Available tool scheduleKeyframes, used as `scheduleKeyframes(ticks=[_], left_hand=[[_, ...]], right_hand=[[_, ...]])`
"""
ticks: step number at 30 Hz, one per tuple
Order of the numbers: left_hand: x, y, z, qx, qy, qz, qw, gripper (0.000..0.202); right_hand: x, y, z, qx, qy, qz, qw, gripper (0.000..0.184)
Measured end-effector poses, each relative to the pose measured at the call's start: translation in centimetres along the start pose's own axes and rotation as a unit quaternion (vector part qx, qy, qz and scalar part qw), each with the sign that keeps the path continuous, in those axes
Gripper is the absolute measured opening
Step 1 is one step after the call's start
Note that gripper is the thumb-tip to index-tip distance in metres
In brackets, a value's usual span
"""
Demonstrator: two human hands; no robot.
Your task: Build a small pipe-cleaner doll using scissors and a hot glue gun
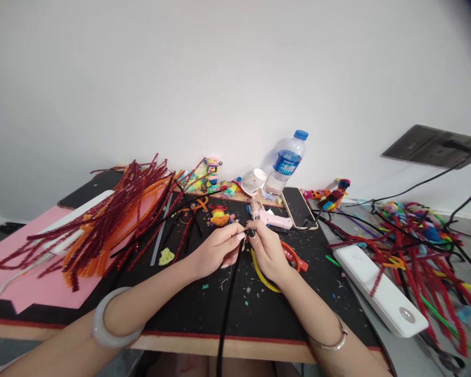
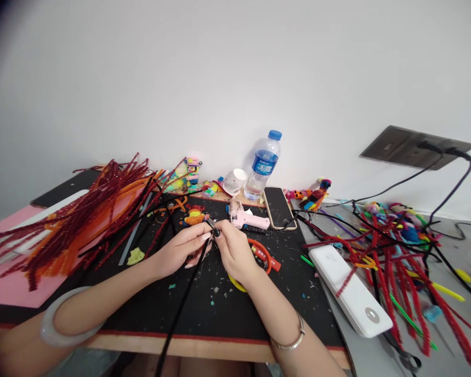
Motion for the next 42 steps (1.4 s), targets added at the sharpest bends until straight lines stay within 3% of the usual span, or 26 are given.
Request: scheduleKeyframes(ticks=[9, 18, 27, 36, 42], left_hand=[[0.0, 0.3, -0.8, -0.07, -0.138, -0.075, 0.985, 0.032], [0.1, 0.2, -0.9, -0.102, -0.127, -0.021, 0.986, 0.028], [-0.1, 0.0, -0.9, -0.115, -0.107, -0.046, 0.986, 0.035], [-1.1, 0.3, -0.5, -0.118, -0.089, 0.029, 0.989, 0.028], [-0.8, 0.2, -0.6, -0.128, -0.077, 0.007, 0.989, 0.024]], right_hand=[[0.1, 0.0, -0.1, -0.061, -0.014, -0.02, 0.998, 0.018], [0.6, -0.1, 0.3, -0.037, -0.072, -0.022, 0.996, 0.018], [0.6, 0.0, 0.0, -0.033, -0.023, -0.049, 0.998, 0.018], [0.8, -0.1, 0.6, 0.008, -0.052, -0.039, 0.998, 0.021], [0.8, -0.1, 1.0, 0.029, -0.088, -0.031, 0.995, 0.019]])
Point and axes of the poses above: each hand's wrist, its own y-axis towards the middle knuckle, its own x-axis out of the palm, z = x × y, the point moved 5 cm from there along y, towards the middle knuckle, and after that the axes turned 15 degrees about -y, right-handed, at the moved point
